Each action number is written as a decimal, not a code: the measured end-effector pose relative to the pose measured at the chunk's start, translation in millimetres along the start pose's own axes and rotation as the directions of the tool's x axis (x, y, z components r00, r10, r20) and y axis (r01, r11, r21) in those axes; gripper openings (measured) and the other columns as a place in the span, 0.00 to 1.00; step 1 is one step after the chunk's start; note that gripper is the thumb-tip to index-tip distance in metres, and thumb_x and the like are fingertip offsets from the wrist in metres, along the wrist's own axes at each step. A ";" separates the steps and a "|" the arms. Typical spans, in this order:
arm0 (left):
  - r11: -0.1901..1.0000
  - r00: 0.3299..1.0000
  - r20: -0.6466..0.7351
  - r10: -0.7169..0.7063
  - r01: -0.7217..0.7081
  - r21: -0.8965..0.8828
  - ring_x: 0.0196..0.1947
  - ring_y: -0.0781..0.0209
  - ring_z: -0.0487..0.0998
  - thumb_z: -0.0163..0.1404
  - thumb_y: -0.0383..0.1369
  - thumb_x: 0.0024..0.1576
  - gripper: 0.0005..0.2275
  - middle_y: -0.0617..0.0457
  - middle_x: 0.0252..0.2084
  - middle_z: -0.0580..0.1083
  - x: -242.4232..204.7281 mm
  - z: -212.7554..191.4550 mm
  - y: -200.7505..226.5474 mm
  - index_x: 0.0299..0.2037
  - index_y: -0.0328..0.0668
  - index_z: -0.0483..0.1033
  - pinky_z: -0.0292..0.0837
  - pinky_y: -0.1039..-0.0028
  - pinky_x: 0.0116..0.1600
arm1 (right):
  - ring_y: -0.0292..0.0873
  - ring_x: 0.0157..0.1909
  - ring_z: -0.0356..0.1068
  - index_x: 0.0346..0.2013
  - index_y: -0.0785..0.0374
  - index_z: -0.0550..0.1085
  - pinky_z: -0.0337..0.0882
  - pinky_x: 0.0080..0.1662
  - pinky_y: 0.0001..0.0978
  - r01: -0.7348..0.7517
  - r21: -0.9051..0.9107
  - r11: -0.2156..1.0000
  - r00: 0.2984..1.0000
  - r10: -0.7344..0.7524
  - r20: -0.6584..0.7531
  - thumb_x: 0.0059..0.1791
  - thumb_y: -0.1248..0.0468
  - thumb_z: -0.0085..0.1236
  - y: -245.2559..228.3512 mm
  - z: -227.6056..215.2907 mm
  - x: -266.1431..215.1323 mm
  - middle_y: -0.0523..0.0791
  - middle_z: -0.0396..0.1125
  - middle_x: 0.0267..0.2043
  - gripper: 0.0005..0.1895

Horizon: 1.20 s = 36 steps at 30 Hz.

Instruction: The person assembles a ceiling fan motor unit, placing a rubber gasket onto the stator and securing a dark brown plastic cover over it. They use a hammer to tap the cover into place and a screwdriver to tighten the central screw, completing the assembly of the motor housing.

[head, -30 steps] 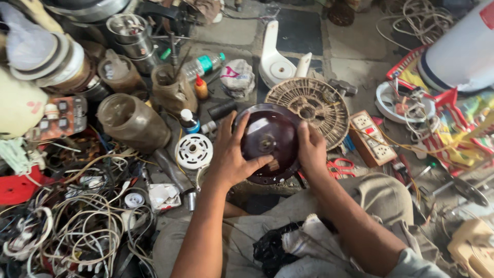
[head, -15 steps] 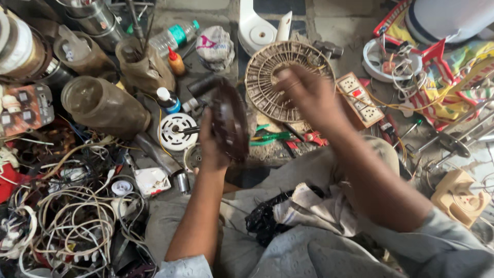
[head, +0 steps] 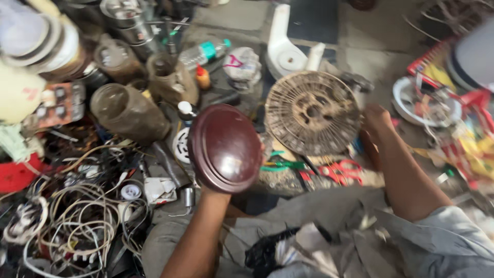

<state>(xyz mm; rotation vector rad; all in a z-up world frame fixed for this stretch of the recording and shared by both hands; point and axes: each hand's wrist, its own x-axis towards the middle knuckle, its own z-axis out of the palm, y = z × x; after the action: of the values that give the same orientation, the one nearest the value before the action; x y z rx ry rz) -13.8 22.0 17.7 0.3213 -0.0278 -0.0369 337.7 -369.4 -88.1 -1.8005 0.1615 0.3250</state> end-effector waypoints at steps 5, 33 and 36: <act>0.997 0.996 -0.053 0.074 -0.074 -0.005 0.51 0.47 0.76 0.48 0.49 0.66 0.25 0.43 0.55 0.73 -0.2 -6.5 6.0 0.64 0.38 0.69 0.75 0.60 0.53 | 0.41 0.41 0.73 0.49 0.61 0.78 0.74 0.43 0.36 0.053 -0.029 0.998 0.990 -0.048 0.135 0.53 0.61 0.58 10.8 21.2 61.2 0.46 0.74 0.44 0.12; 0.968 0.971 0.024 0.236 -0.237 0.082 0.52 0.49 0.75 0.47 0.48 0.66 0.24 0.44 0.55 0.73 10.4 22.8 4.2 0.64 0.39 0.69 0.74 0.61 0.54 | 0.36 0.25 0.67 0.51 0.60 0.71 0.68 0.28 0.30 0.189 -0.279 0.942 0.979 -0.204 -0.026 0.56 0.54 0.51 -213.5 73.2 -272.5 0.41 0.70 0.32 0.15; 0.946 0.954 0.037 0.297 -0.299 0.126 0.52 0.49 0.75 0.47 0.48 0.66 0.24 0.44 0.55 0.73 4.6 29.8 11.6 0.64 0.39 0.69 0.73 0.61 0.54 | 0.36 0.23 0.65 0.47 0.66 0.71 0.68 0.26 0.31 0.240 -0.261 0.935 0.948 -0.167 0.271 0.54 0.56 0.53 -200.8 136.3 -321.8 0.45 0.66 0.27 0.16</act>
<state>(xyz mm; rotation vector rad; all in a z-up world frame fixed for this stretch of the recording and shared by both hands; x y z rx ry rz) -9.8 23.4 49.7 0.4449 -0.0961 0.2640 69.6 -207.0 165.2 -2.0281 -0.2625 0.4355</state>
